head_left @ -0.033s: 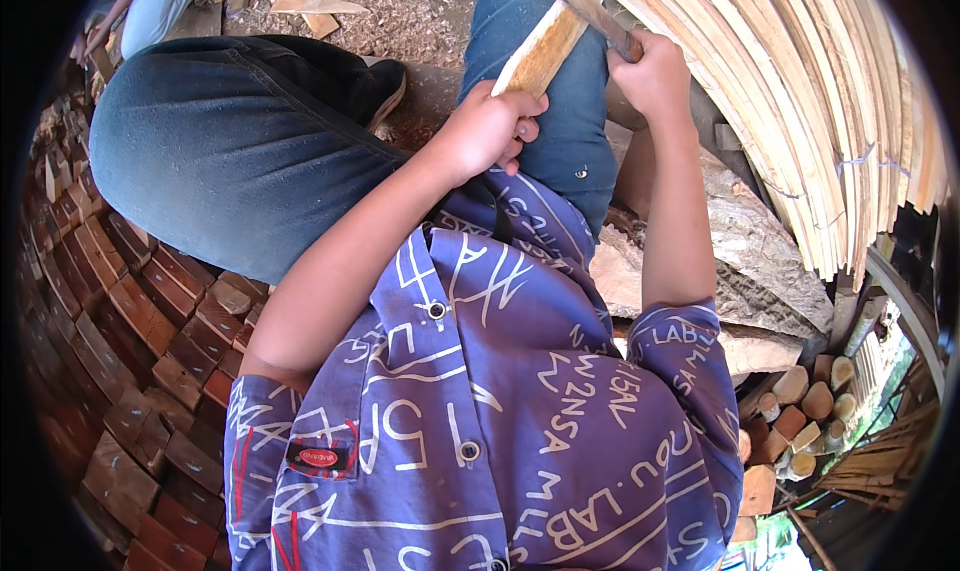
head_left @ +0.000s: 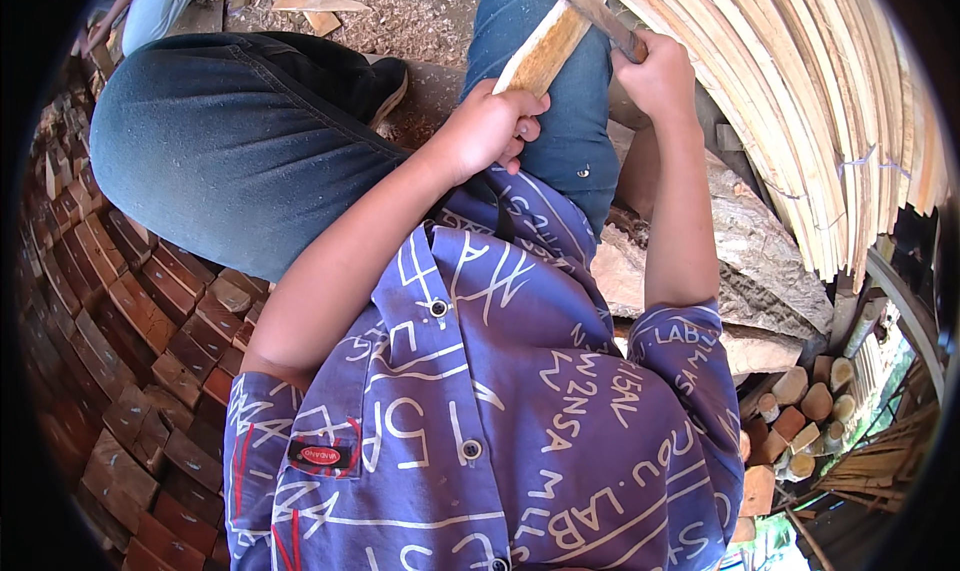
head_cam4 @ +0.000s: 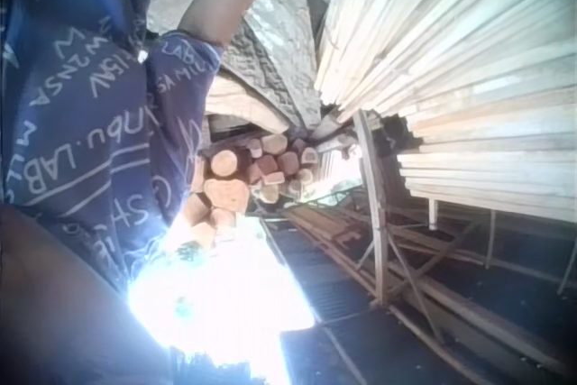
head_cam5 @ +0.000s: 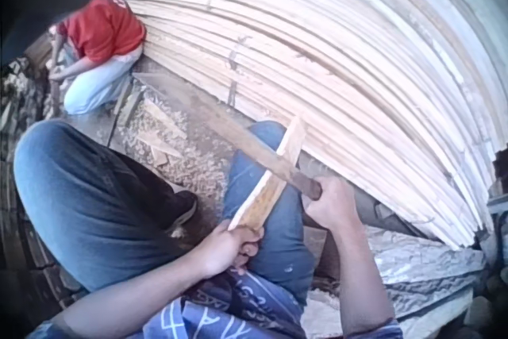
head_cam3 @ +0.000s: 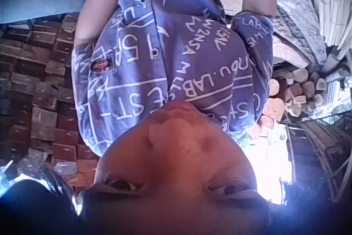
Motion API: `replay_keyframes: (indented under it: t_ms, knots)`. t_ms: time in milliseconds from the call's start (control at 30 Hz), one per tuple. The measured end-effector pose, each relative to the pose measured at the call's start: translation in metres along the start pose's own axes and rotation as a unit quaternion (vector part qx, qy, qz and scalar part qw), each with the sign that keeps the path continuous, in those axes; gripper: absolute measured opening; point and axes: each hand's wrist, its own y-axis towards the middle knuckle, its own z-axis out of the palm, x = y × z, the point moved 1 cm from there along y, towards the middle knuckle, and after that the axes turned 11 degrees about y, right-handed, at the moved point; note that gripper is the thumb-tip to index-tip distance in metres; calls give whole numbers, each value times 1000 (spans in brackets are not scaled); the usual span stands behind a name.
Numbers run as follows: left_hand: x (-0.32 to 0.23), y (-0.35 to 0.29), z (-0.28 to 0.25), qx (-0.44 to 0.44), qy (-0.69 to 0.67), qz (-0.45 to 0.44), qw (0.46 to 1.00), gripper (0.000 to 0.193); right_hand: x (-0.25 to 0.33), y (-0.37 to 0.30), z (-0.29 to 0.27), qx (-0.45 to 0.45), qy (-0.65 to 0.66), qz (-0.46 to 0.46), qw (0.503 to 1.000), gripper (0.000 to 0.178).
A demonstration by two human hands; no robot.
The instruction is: The person sits on the ground and uses a large curved knife to shave and shape a piece of wood held in their left hand. They repeatedly scrape the blade along the wood to remove thin layers, refining its shape.
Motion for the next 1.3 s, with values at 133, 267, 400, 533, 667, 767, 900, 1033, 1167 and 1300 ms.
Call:
replay_keyframes:
  t_ms: [133, 267, 400, 533, 667, 767, 900, 1033, 1167, 1300]
  knots:
    - [3, 1, -4, 14, -10, -9, 1000, 15, 5, -18, -10, 35, -3, -85, 996, 29]
    - [5, 2, -4, 11, 21, 11, 1000, 15, 2, -15, -13, 53, -67, -88, 992, 26]
    - [-4, -1, 1, 8, 11, 12, 1000, 14, -8, 6, -16, 3, -44, -65, 997, 25]
    - [2, -2, -3, 12, -8, 7, 1000, 17, 1, 4, -10, 14, -23, -53, 998, 24]
    - [6, 0, -6, 17, -6, 8, 1000, 16, 24, -29, -13, 78, -34, -84, 993, 22]
    - [2, 0, -3, 9, 21, 18, 1000, 14, 21, -19, -16, 74, -83, -88, 990, 23]
    - [0, -3, 0, -8, 27, 23, 999, 14, 4, 6, -18, 23, -71, -47, 996, 26]
    - [2, 3, -4, 26, 1, 1, 1000, 14, 17, -5, -11, 25, -22, -19, 999, 26]
    - [5, 0, -4, 16, 28, 19, 999, 14, 29, -28, -7, 55, 5, -36, 998, 22]
    - [6, 1, -1, 4, 57, 39, 998, 14, 21, -10, -24, 48, -71, -33, 996, 19]
